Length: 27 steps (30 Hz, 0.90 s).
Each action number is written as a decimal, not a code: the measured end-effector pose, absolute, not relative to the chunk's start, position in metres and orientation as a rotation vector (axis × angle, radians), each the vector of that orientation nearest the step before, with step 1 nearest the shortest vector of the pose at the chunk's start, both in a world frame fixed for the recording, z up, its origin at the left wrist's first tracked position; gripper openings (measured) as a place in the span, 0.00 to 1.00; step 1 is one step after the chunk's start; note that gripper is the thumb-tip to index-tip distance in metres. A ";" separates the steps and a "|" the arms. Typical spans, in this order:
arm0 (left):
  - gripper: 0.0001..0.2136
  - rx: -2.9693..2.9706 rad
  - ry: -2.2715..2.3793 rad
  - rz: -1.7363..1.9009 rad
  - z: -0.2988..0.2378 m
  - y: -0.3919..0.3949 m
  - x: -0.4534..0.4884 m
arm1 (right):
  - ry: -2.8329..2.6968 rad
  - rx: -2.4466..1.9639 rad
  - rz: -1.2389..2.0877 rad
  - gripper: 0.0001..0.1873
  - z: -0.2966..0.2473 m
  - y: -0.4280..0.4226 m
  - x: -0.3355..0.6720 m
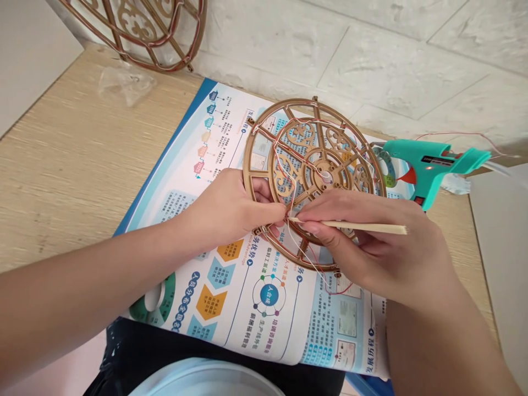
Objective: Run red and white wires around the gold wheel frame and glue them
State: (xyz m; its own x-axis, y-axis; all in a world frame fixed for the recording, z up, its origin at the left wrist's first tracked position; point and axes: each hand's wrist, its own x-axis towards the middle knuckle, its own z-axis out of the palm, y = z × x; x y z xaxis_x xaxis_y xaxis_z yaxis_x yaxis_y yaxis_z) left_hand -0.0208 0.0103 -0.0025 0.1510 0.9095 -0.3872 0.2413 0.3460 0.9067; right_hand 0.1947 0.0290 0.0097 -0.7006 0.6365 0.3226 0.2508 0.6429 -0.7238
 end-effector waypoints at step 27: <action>0.06 1.149 1.374 0.687 -0.003 0.011 -0.022 | -2.222 -0.750 1.007 0.09 0.013 0.032 0.192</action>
